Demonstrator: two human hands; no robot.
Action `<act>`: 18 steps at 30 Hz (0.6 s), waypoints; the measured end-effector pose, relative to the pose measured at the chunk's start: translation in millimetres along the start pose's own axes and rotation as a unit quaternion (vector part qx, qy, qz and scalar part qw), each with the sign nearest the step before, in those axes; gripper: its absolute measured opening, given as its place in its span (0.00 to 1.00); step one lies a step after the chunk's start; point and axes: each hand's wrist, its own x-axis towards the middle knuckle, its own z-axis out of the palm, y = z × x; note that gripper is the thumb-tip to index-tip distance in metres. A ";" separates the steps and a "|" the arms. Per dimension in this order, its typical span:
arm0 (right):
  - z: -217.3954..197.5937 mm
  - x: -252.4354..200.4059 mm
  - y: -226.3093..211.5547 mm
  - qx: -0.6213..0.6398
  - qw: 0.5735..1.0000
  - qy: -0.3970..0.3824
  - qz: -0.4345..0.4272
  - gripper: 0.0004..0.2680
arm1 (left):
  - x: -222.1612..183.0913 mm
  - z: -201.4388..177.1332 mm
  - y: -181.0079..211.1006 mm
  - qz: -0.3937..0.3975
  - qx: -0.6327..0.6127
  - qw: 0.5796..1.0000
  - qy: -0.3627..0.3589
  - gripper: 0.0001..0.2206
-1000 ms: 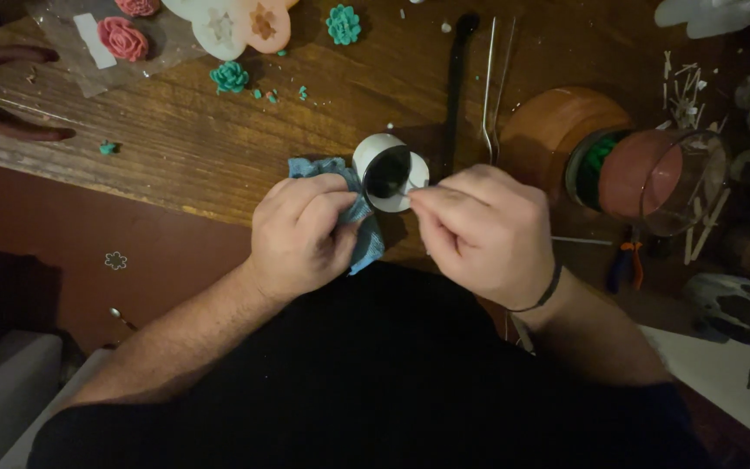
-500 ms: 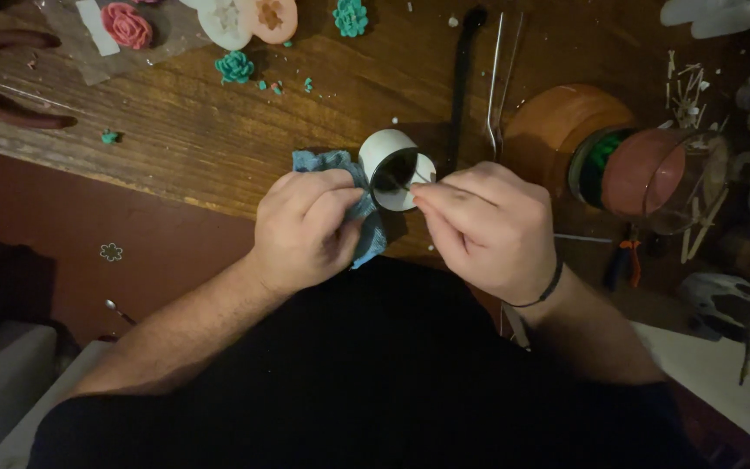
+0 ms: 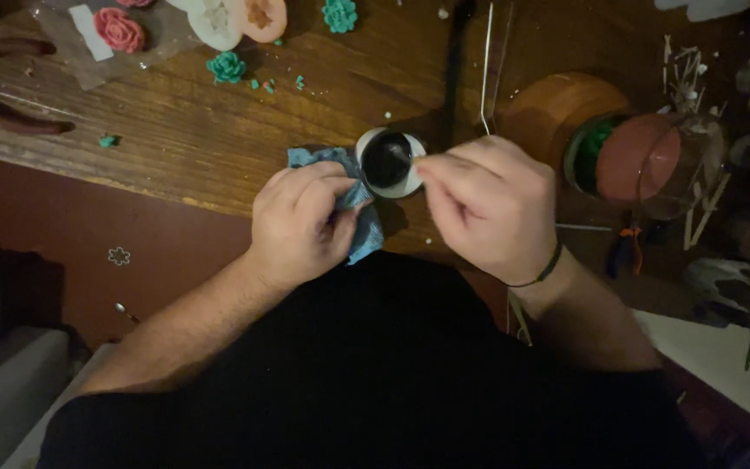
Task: Mixing liquid in a small cup using a spoon and adding drops from a bottle at a workbench
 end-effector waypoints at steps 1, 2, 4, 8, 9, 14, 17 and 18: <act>0.7 -0.3 0.1 -0.001 1.000 0.003 0.002 0.04 | 0.2 0.9 0.7 0.003 -0.001 1.000 -0.002 0.10; 1.3 -0.6 0.3 0.010 1.000 -0.007 0.009 0.03 | 0.5 1.9 1.5 -0.004 0.004 1.000 0.000 0.09; 0.7 0.1 3.2 0.021 1.000 -0.013 0.018 0.04 | 2.4 2.5 3.0 -0.008 0.009 1.000 0.000 0.09; 0.9 1.9 4.6 0.000 1.000 -0.003 0.018 0.03 | 3.4 3.7 4.3 -0.022 0.002 1.000 0.001 0.08; 3.1 2.9 2.4 0.033 0.999 -0.013 0.019 0.04 | 2.9 3.8 3.0 -0.021 0.003 1.000 0.002 0.08; -0.4 4.7 5.9 -0.012 1.000 0.001 0.015 0.06 | 2.8 4.5 4.1 -0.021 -0.014 1.000 -0.003 0.09; -2.5 5.0 2.5 -0.019 1.000 -0.002 0.015 0.07 | 4.5 6.0 4.1 -0.015 -0.009 1.000 -0.004 0.09; -3.7 4.8 1.7 -0.037 0.999 -0.002 0.022 0.08 | 5.2 6.5 4.0 -0.013 0.000 1.000 0.000 0.09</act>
